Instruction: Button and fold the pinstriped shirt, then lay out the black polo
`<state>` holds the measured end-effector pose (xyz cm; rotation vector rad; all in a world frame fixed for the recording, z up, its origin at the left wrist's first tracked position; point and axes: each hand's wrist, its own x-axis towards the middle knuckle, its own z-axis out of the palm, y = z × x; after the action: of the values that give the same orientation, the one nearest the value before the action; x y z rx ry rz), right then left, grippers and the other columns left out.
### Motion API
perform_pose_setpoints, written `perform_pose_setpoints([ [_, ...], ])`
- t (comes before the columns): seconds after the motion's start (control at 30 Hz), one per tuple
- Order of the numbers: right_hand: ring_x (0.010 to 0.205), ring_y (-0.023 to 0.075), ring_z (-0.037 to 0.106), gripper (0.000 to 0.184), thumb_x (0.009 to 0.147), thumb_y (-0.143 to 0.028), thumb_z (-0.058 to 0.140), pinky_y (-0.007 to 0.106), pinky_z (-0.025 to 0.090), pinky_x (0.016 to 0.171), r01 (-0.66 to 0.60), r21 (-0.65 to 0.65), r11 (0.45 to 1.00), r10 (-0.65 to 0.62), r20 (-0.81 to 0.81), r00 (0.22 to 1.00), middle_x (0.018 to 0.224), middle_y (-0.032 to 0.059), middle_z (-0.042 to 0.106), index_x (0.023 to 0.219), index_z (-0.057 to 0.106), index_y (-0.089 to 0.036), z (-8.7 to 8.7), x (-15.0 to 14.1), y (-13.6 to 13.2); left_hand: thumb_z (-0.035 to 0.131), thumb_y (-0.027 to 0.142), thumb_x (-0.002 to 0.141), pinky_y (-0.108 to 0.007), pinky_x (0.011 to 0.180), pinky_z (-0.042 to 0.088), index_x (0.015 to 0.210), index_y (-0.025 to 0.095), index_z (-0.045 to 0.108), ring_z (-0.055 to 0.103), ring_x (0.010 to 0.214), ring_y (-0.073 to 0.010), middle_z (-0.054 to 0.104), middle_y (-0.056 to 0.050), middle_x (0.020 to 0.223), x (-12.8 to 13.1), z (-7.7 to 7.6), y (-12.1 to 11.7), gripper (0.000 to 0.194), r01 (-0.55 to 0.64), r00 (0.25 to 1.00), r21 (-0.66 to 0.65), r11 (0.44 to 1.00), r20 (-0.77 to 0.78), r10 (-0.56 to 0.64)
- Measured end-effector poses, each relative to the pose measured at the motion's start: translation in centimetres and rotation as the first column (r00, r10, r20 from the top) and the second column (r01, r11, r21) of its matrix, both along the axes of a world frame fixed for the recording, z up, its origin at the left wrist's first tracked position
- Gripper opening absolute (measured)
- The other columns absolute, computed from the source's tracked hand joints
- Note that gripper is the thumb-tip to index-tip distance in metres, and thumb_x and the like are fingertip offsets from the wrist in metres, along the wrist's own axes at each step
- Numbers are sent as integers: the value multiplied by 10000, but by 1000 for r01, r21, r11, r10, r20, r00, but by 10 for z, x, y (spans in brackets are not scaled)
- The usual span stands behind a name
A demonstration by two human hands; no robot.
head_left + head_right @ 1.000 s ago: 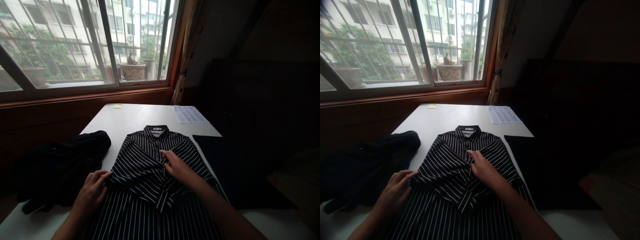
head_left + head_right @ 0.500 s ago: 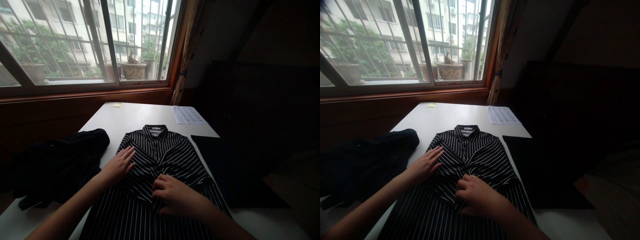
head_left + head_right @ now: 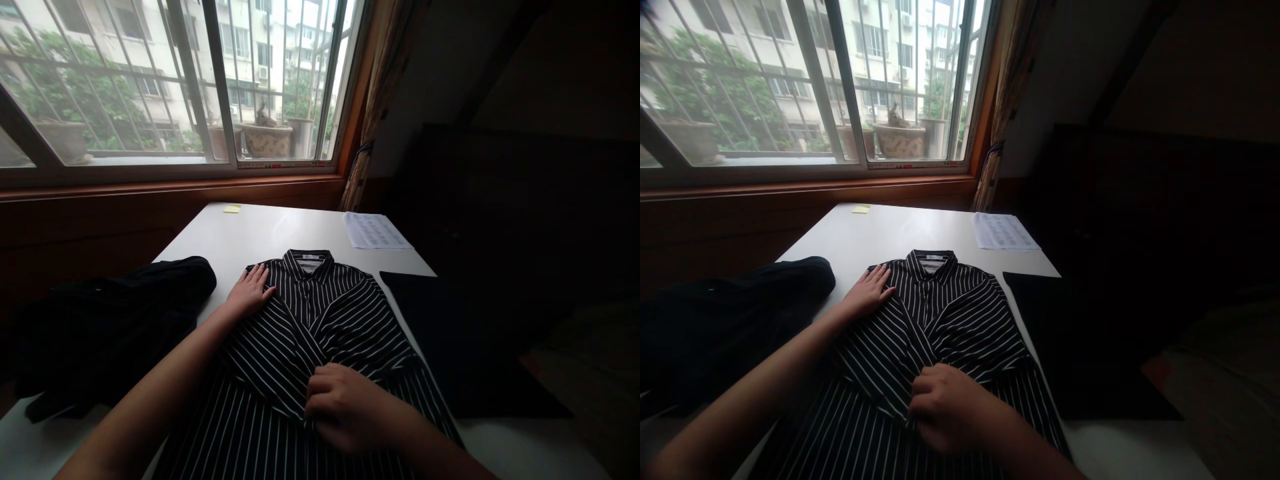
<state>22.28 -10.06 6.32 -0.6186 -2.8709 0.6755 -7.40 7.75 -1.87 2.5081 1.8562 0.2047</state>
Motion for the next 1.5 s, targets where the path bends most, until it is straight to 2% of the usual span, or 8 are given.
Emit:
perform_pose_setpoints([
  [0.13, 946, 161, 627, 184, 936, -220, 561, 291, 499, 846, 205, -131, 970, -221, -127, 967, 1034, 35, 690, 1051, 705, -229, 12, 6, 20, 257, 595, 1000, -453, 1230, 115, 1551, 108, 289, 133, 1527, -282, 184, -126, 1638, -1, 0, 2, 736, 2, 1000, -4, 1000, -10, -2],
  [0.23, 1135, 208, 593, 279, 1002, -274, 471, 381, 455, 1030, 507, -29, 861, -505, -149, 850, 1194, 80, 667, 1188, 671, -216, 2, 13, 46, 250, 598, 1000, -445, 1232, 105, 1553, 104, 284, 121, 1529, -277, 171, -121, 1642, -2, 0, 4, 742, 7, 1000, -7, 1000, -19, -7],
  [0.33, 1377, 274, 431, 484, 1013, -426, 443, 473, 320, 1172, 641, 95, 761, -639, -62, 767, 1465, 133, 509, 1416, 523, -171, -22, 19, 66, 242, 603, 1001, -443, 1231, 109, 1557, 108, 274, 121, 1530, -273, 164, -118, 1642, -3, 1, 5, 745, 7, 1000, -11, 1000, -29, -7],
  [0.57, 1531, 260, 117, 733, 992, -654, 262, 496, 118, 1244, 635, 161, 756, -653, 118, 748, 1647, 47, 209, 1565, 293, -199, -58, 18, 74, 233, 622, 996, -453, 1231, 138, 1568, 143, 251, 122, 1531, -260, 149, -89, 1645, -5, 3, 10, 747, 0, 999, -30, 1000, -52, -1],
  [0.8, 1510, 238, 216, 691, 1008, -619, 255, 466, 185, 1236, 642, 187, 744, -657, 25, 754, 1629, 45, 269, 1551, 328, -198, -63, 24, 84, 221, 630, 993, -444, 1238, 128, 1570, 149, 249, 118, 1532, -253, 143, -79, 1648, -7, 1, 14, 752, -4, 998, -31, 1000, -67, 2],
  [1.03, 1463, 248, 320, 595, 1029, -429, 284, 407, 213, 1227, 776, 337, 533, -807, -73, 586, 1563, 146, 393, 1466, 444, -59, -64, 46, 163, 215, 620, 999, -458, 1236, 125, 1570, 152, 247, 103, 1534, -253, 135, -80, 1650, -6, 1, 13, 739, 0, 998, -21, 1000, -70, -1],
  [1.2, 1479, 258, 283, 611, 1011, -450, 333, 413, 200, 1221, 774, 326, 543, -822, 19, 569, 1584, 129, 362, 1493, 411, -82, -78, 38, 212, 217, 626, 997, -474, 1233, 132, 1573, 176, 243, 112, 1532, -254, 136, -76, 1650, -6, 1, 14, 730, -4, 997, -25, 1000, -72, 2],
  [1.5, 1525, 230, 125, 702, 1010, -554, 200, 451, 92, 1231, 792, 289, 538, -841, 125, 526, 1657, 65, 171, 1568, 255, -131, -88, 27, 246, 210, 633, 994, -470, 1234, 129, 1574, 179, 240, 109, 1533, -256, 140, -73, 1650, -11, 0, 27, 738, -23, 997, -31, 999, -71, 20],
])
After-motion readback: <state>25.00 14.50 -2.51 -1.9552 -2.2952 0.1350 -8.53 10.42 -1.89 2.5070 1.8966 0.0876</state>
